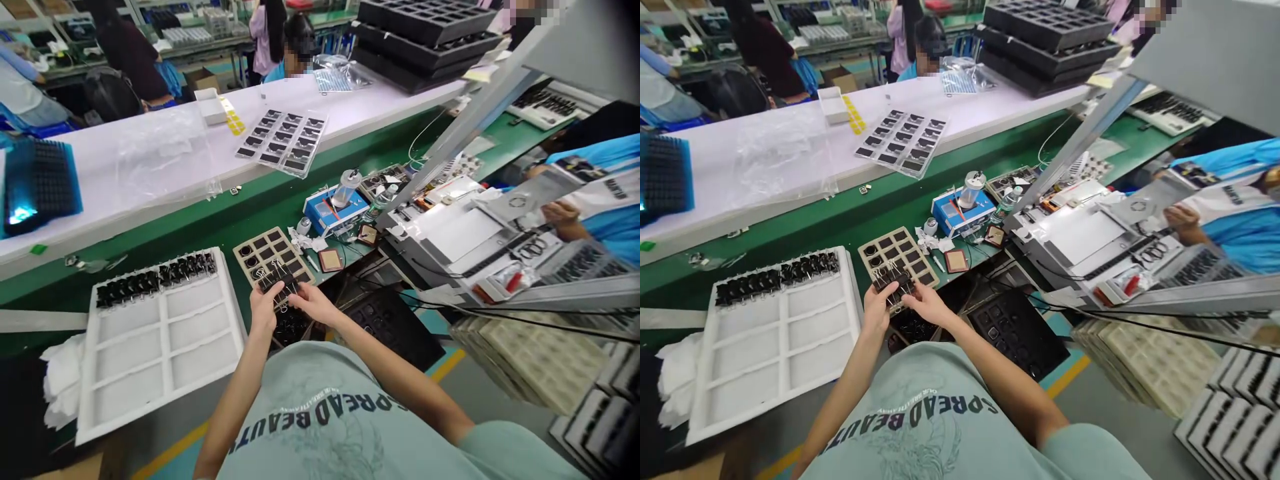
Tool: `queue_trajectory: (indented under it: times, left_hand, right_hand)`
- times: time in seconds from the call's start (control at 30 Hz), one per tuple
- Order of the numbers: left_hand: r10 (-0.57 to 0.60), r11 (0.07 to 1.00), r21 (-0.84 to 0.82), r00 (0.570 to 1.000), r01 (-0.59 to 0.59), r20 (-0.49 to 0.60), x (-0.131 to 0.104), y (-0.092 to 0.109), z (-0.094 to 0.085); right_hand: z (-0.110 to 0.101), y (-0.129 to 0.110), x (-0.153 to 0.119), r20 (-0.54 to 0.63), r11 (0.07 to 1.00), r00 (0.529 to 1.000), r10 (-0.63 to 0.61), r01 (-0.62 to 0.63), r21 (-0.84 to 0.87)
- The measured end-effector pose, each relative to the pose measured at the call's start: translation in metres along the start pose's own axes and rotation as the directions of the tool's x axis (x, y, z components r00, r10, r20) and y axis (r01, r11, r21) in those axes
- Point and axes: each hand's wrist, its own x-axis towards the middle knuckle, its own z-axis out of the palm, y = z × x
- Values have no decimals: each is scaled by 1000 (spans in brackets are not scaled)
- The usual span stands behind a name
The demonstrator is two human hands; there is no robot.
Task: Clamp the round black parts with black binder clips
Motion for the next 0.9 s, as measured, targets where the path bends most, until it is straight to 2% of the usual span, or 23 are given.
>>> queue_trajectory:
  times: [0.07, 0.17, 0.27, 0.33, 0.37, 0.47, 0.6, 0.7, 0.73, 0.83, 0.9]
  left_hand:
    - [-5, 999, -38, 1000, 4, -22, 1, -3, -2]
    - [33, 994, -105, 994, -44, -101, -3, 2, -7]
    - [20, 984, -167, 977, -56, -213, -21, 11, -14]
    - [-72, 981, -194, 977, 33, -199, -32, 10, -16]
    - [-101, 977, -205, 978, 63, -180, -34, 6, -16]
    - [-125, 965, -252, 975, 76, -183, -36, -7, -16]
    - [-203, 941, -304, 968, 150, -150, -40, -21, -19]
    - [-311, 905, -340, 943, 257, -117, -39, -20, -23]
    - [-326, 904, -336, 935, 263, -144, -37, -19, -25]
    - [-242, 927, -330, 955, 176, -171, -22, -16, -37]
    - [-171, 951, -287, 966, 112, -192, -12, -18, -48]
  right_hand:
    - [-3, -1, 0, 76, 999, 996, 49, -50, 6]
    - [1, -9, -8, 86, 991, 988, 125, -128, 29]
    - [15, -12, -30, 138, 960, 974, 181, -205, 188]
    - [24, -3, -40, 184, 911, 951, 248, -294, 291]
    - [28, 5, -41, 218, 892, 931, 294, -349, 288]
    - [41, 19, -39, 314, 914, 879, 360, -400, 73]
    - [50, 18, -43, 347, 939, 873, 343, -328, -103]
    - [43, 16, -51, 350, 943, 876, 332, -298, -149]
    - [39, 18, -52, 342, 944, 881, 325, -286, -162]
    - [28, 38, -48, 308, 927, 880, 363, -309, -212]
    - [21, 61, -40, 205, 901, 890, 408, -357, -247]
